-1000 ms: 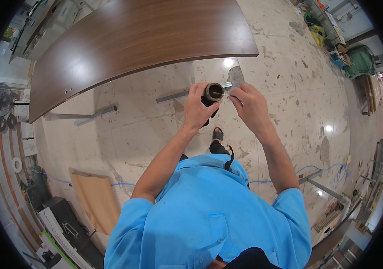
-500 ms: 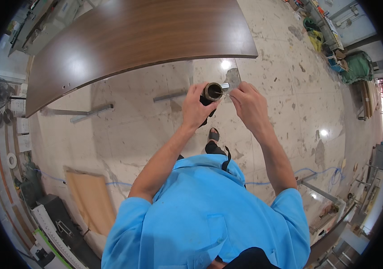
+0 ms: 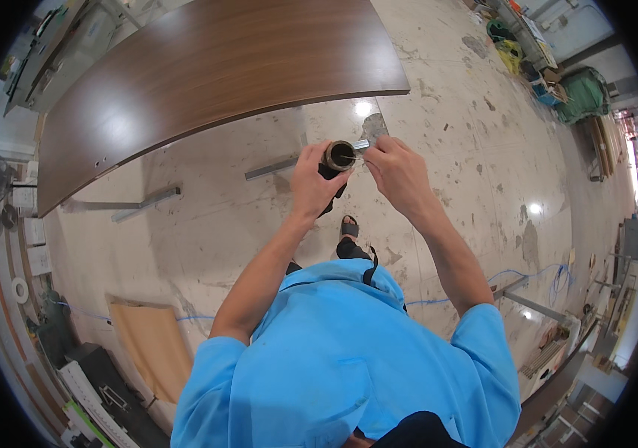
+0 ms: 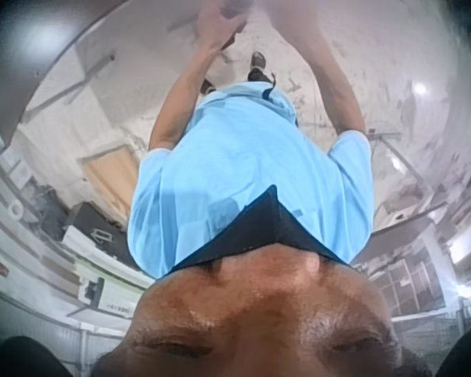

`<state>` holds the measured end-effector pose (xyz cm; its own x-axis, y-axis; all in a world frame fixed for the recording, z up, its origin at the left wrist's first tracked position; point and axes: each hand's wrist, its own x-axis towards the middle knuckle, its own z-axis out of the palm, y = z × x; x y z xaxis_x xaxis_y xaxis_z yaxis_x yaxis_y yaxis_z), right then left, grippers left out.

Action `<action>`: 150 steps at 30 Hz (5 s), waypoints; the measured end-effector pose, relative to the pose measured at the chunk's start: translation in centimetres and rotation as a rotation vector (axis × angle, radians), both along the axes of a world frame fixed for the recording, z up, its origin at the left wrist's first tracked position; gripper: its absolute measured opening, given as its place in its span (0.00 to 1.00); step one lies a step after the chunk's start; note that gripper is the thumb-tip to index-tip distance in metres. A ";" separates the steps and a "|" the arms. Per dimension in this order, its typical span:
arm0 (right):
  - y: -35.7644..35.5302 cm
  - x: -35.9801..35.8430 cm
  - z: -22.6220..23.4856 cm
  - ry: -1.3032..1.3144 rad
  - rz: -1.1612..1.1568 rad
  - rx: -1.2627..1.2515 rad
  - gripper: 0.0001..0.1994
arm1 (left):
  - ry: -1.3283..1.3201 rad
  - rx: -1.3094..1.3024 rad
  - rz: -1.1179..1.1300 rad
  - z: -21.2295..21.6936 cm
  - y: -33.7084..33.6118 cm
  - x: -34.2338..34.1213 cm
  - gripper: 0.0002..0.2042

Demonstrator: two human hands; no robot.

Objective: The person applies a dark finish to the edge of a large wooden tabletop using a small brush and a cloth. They repeatedly dip the brush into a small container, apply the finish along the curved edge, and wipe the surface with a black cloth. The person moves around the table to reach different sections and later places the container and cloth on a nearby workbench.

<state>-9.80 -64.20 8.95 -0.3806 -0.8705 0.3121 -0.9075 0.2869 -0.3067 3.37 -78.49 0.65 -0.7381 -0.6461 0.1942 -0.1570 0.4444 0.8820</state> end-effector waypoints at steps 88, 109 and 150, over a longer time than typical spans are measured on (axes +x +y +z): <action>-5.4 -21.5 -30.1 -0.765 -0.580 -0.734 0.06 | -0.292 0.183 -0.026 -17.3 3.2 0.6 0.34; -7.8 -18.7 -28.8 -0.697 -0.613 -0.808 0.04 | -0.218 0.281 0.076 -17.4 1.7 3.2 0.33; -14.7 -8.9 -27.6 -0.664 -0.562 -0.748 0.03 | -0.171 0.230 0.171 -18.1 -1.4 10.9 0.34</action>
<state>-18.69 -78.92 -18.68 -0.9399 -0.2065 0.2717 -0.3039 0.1443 -0.9417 14.30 -79.84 -17.49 -0.6244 -0.7761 -0.0887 -0.3668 0.1910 0.9105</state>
